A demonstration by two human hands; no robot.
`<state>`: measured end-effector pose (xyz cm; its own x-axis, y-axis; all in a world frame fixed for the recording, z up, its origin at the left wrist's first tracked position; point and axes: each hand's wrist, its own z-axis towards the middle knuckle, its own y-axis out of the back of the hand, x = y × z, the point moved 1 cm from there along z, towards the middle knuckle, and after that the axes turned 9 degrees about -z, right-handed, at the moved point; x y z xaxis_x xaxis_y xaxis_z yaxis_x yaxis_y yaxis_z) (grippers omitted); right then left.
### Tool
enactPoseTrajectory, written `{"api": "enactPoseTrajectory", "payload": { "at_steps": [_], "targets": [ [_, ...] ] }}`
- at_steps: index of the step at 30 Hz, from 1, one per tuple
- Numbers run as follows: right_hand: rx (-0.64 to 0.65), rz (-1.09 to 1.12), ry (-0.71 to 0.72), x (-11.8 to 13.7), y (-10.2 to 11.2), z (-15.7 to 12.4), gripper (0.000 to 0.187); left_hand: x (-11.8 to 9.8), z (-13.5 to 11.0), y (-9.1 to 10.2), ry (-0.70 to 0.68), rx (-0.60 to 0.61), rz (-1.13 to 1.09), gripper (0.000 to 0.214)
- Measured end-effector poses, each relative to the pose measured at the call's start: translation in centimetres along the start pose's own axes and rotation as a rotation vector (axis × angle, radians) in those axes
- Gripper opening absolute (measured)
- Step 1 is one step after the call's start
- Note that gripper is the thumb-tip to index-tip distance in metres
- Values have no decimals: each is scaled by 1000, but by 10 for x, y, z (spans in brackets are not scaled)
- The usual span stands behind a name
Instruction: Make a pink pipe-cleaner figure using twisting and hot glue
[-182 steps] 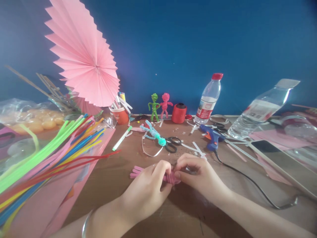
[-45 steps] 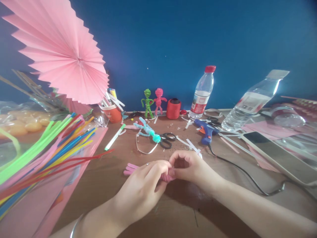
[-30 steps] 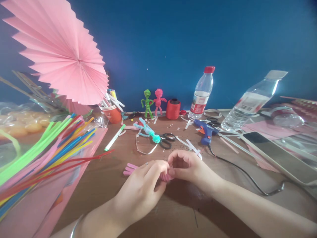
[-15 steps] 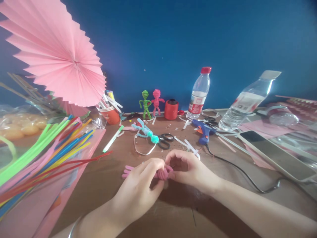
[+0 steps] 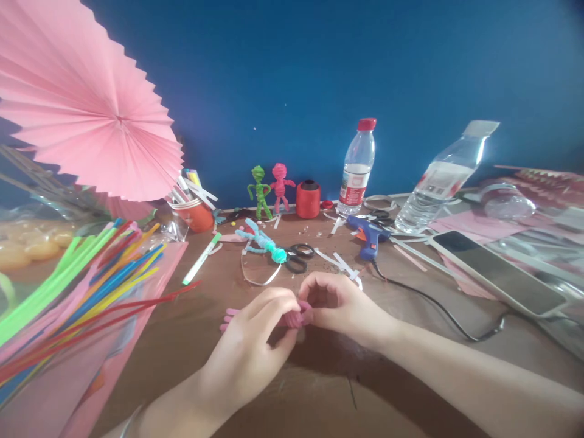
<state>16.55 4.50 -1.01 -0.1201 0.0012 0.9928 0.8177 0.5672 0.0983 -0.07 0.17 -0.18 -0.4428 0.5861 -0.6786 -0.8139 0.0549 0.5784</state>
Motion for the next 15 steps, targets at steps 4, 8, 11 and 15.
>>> {"api": "enactPoseTrajectory", "payload": {
  "at_steps": [4,8,11,15],
  "targets": [
    [-3,-2,2,-1,0,1,22,1,1,-1,17,-2,-8,23],
    [-4,17,4,0,0,1,20,2,-1,-1,27,-9,16,23],
    [1,23,28,1,-1,0,17,1,-1,0,38,0,9,28],
    [-22,-24,35,0,-1,-1,15,0,0,0,47,-2,-6,28]
  ]
}}
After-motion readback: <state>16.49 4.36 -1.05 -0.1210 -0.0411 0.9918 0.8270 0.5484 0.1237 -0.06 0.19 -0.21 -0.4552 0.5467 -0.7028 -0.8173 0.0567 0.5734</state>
